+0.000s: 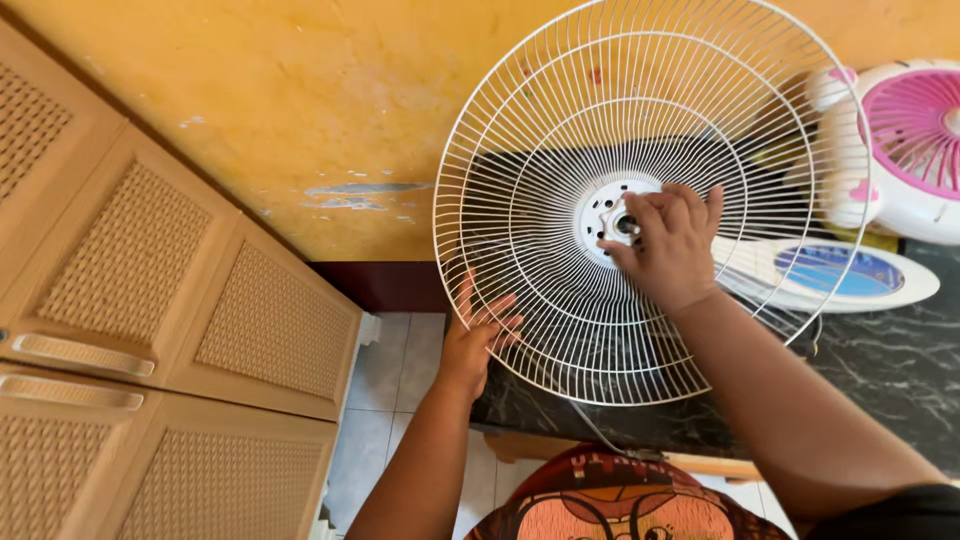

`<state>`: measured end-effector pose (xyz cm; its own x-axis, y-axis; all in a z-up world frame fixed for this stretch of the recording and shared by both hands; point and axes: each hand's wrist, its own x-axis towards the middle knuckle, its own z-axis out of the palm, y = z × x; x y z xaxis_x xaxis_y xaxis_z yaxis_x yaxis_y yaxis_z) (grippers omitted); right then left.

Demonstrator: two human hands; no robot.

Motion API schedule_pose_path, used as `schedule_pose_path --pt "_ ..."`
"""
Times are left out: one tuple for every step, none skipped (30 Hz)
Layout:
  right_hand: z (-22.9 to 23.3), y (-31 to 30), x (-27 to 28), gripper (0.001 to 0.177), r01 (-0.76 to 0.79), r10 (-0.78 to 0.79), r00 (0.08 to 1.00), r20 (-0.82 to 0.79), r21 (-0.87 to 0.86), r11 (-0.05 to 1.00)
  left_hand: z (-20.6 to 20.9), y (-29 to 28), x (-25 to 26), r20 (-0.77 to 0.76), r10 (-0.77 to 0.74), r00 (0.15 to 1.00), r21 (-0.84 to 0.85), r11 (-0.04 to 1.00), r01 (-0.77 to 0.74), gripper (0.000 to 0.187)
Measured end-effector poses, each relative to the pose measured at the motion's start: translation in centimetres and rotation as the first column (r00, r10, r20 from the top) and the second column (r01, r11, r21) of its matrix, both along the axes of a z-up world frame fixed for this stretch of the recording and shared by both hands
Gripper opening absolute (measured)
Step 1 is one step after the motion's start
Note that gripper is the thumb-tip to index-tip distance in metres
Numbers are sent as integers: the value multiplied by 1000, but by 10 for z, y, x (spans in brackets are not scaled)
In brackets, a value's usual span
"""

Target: The person disassembles a blue electric fan by removing the front grille, the fan blades, and the rear grille using a screwdriver and hands. The components are placed on a nearby surface, leaving the motor base exposed.

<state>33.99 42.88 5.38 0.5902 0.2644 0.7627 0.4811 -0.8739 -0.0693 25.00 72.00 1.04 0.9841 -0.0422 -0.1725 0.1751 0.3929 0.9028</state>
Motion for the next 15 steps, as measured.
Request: schedule_pose_path --pt "0 -3 0 68 7 -7 1000 -3 -35 999 0 4 2 1 -20 1000 -1 1000 20 88" --pt "1 -6 0 68 14 -14 1000 -5 -68 998 0 7 5 4 -40 999 -1 999 40 87" --pt "1 -8 -2 69 21 -22 1000 -7 -102 995 0 10 6 7 -59 998 -2 998 59 86" --pt "4 -10 -1 69 28 -29 1000 -6 -146 989 1 12 9 3 -73 997 24 997 73 87" --pt "7 -12 0 69 36 -37 999 -5 -190 981 2 15 11 -1 -87 996 50 995 87 89" --pt "7 -14 -1 70 38 -42 999 -9 -236 971 2 17 12 -9 -97 995 74 992 97 90" --pt "8 -14 -2 69 19 -21 1000 -5 -229 973 3 20 13 -16 -112 994 80 990 113 90" --pt "9 -14 -1 68 1 -1 1000 0 -223 975 3 22 14 -22 -128 992 86 988 130 91" --pt "9 -15 0 67 -17 19 1000 6 -218 976 2 24 16 -28 -144 989 91 985 146 91" --pt "11 -16 1 66 -35 39 999 11 -224 974 1 25 17 -31 -160 987 89 983 162 92" --pt "13 -17 3 65 -53 58 998 16 -231 972 -1 26 19 -34 -176 984 88 980 179 93" --pt "15 -18 5 64 -73 81 996 23 -237 969 -2 28 21 -35 -189 981 88 978 192 95" --pt "18 -19 7 63 -98 106 994 22 -235 967 -4 29 24 -47 -202 978 80 975 205 95" --pt "20 -19 9 63 -126 135 991 20 -233 964 -6 30 25 -59 -211 976 70 974 215 96" --pt "21 -19 10 63 -155 163 986 18 -231 960 -7 32 27 -72 -221 973 61 972 225 97"
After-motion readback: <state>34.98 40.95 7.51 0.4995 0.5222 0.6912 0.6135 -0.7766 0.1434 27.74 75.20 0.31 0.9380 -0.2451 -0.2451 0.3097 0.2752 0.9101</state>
